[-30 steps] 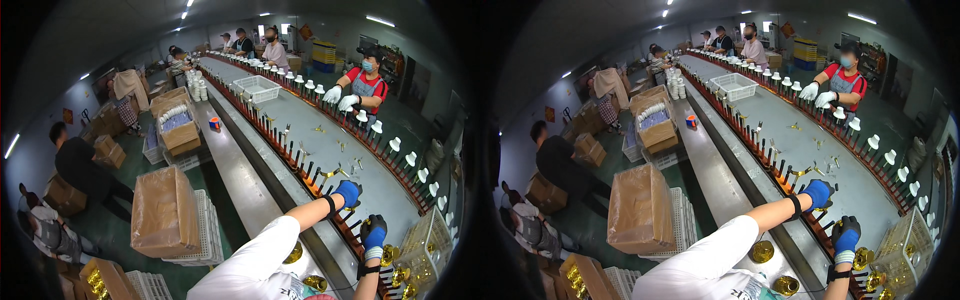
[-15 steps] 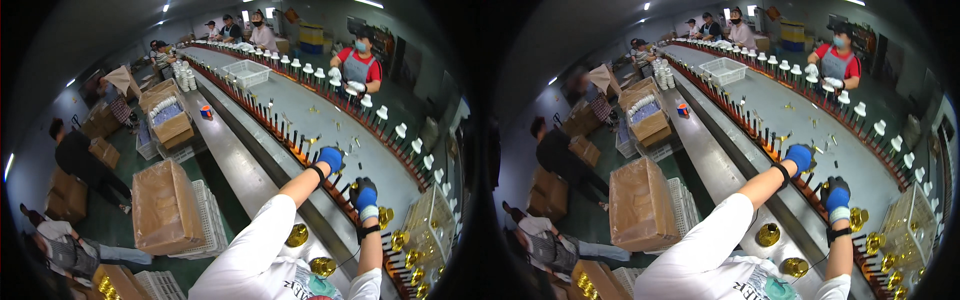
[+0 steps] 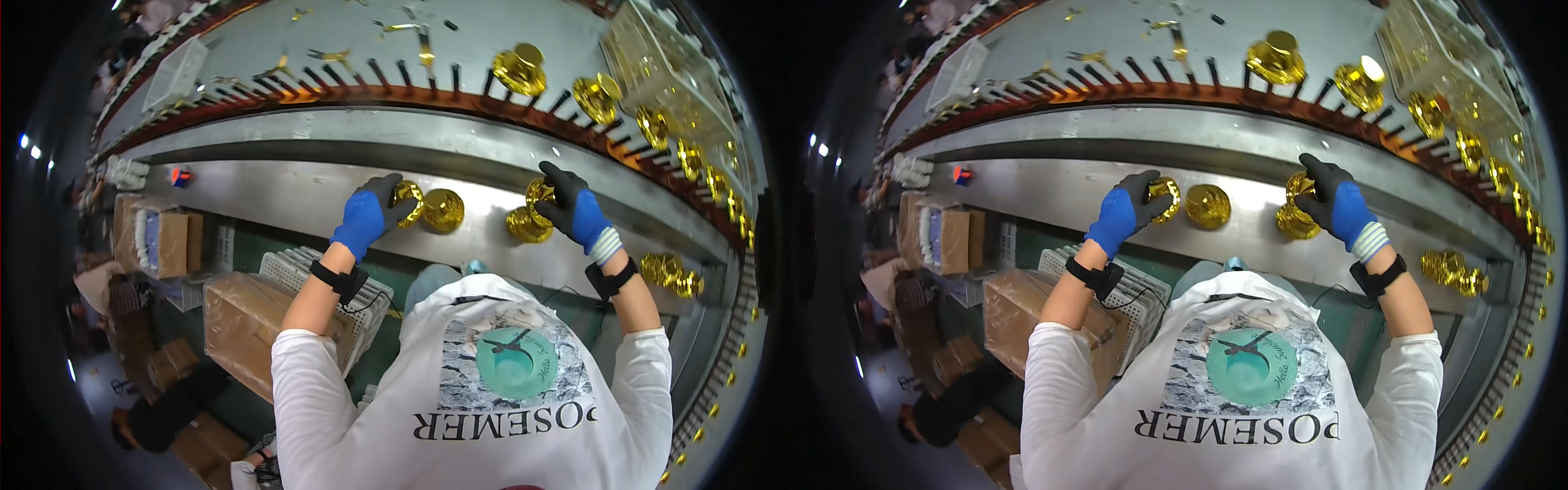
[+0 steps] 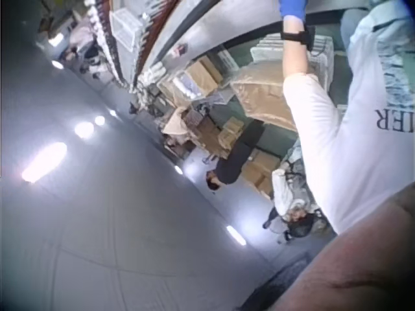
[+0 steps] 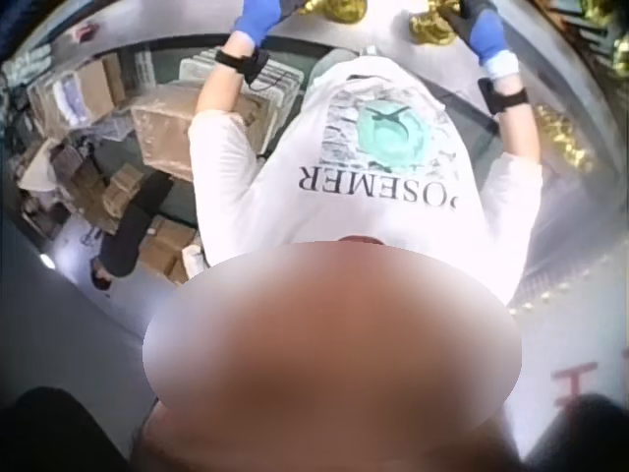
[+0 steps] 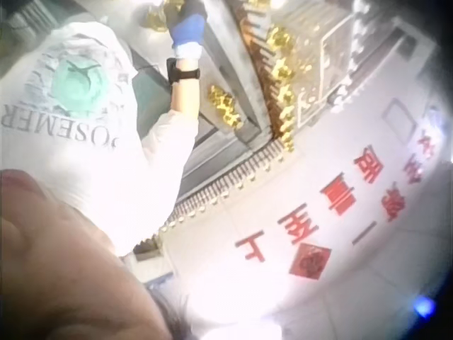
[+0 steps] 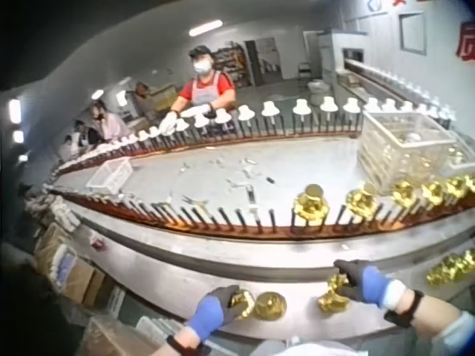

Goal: The person picks up gold-colored plastic cups from a conveyor belt, places them on a metal surface, and then places them onto a rotating assembly line rack.

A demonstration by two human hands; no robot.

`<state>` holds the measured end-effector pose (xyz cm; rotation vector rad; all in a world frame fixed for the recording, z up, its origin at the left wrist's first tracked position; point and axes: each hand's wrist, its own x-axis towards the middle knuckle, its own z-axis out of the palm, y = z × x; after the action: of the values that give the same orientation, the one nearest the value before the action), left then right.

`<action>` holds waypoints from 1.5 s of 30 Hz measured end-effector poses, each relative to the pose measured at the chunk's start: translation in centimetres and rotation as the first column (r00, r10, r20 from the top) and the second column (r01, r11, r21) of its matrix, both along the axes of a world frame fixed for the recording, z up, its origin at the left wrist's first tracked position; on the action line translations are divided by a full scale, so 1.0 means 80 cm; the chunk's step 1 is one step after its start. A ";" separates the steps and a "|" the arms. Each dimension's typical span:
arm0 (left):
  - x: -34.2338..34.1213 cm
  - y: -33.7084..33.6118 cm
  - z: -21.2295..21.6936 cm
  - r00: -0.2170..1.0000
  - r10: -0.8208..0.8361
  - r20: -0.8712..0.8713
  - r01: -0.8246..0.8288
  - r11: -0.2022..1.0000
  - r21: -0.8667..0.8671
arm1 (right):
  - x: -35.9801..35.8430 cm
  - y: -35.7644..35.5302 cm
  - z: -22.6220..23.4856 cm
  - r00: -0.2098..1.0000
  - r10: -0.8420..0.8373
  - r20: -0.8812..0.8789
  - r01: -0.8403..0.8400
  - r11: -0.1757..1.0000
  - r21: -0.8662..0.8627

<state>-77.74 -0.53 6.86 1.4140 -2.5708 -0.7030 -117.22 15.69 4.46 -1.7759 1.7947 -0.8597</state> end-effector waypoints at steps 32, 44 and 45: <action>-0.269 -0.164 0.129 0.969 -0.086 0.232 0.178 0.894 -0.411 | -0.027 -0.194 0.122 0.914 -0.220 -0.342 0.147 0.963 -0.226; -0.069 0.024 -0.105 0.981 -0.187 -0.053 0.181 0.978 -0.099 | 0.024 0.079 -0.034 0.999 -0.038 0.001 0.038 0.998 0.057; -0.083 0.035 -0.130 0.981 -0.191 0.044 0.193 0.981 -0.032 | 0.020 0.090 -0.075 0.999 -0.054 0.000 0.054 0.996 0.069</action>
<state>-84.38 2.26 -3.55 1.1923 -2.7631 -0.6548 -115.65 22.85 -1.56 -1.6903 1.8564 -0.8102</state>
